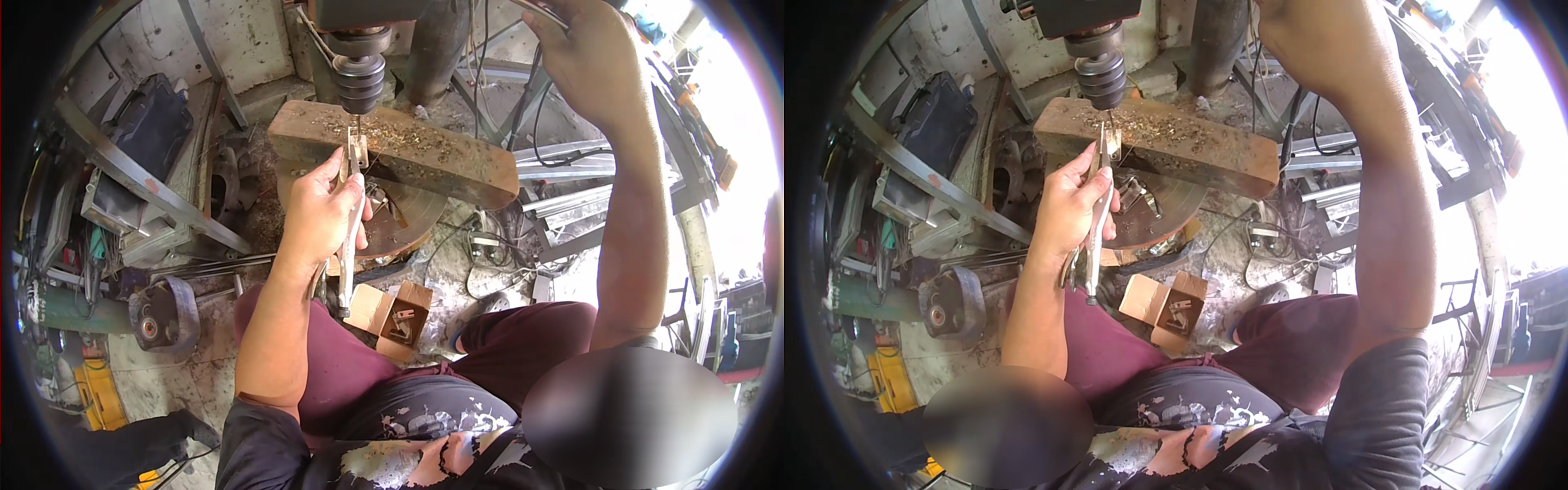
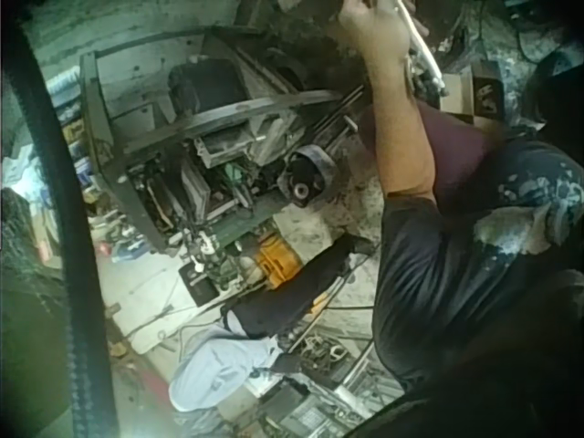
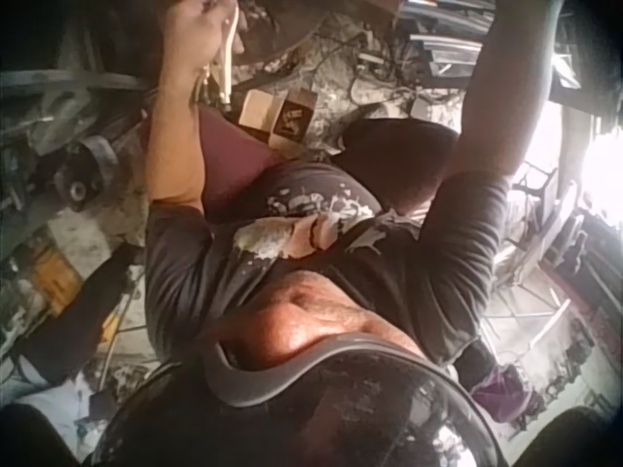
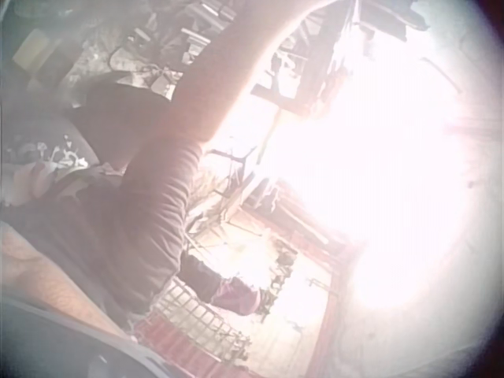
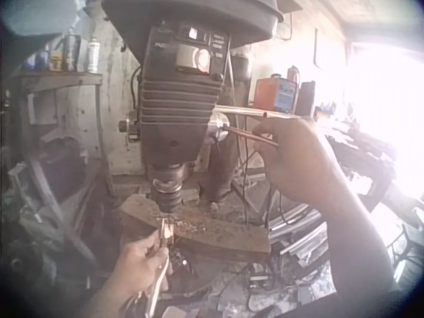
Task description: Drill holes in small metal components using a drill press and refine them with an angle grinder.
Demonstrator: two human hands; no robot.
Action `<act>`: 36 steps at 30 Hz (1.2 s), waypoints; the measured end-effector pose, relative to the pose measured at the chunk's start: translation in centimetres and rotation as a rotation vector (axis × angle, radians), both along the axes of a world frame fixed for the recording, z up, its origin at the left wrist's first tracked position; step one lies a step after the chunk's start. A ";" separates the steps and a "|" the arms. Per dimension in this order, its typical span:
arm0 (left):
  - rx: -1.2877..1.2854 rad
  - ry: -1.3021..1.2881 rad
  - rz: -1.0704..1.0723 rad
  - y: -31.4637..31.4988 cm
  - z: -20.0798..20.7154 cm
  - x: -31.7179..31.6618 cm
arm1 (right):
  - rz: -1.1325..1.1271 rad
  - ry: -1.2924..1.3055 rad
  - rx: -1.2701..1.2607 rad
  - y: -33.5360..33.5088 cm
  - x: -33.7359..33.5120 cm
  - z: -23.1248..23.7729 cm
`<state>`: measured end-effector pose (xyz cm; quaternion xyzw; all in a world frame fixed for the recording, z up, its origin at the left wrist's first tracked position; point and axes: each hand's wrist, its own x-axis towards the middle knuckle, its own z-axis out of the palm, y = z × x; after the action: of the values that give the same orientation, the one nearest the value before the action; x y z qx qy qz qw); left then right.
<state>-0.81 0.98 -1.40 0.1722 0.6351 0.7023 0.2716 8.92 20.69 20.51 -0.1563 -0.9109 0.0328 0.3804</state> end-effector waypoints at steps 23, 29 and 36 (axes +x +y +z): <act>0.020 -0.007 -0.022 -0.2 0.0 -0.2 | 0.016 0.073 0.031 0.4 -0.2 -1.3; 0.037 -0.019 -0.011 -0.2 -0.2 -0.2 | 0.000 0.077 0.016 0.1 -0.1 -1.3; 0.027 -0.022 -0.005 -0.2 -0.1 -0.1 | 0.017 0.095 -0.025 -0.1 -0.2 -1.3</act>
<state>-0.94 0.78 -1.46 0.1698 0.6222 0.7119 0.2779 8.72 20.63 19.19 -0.1516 -0.8927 0.0548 0.4208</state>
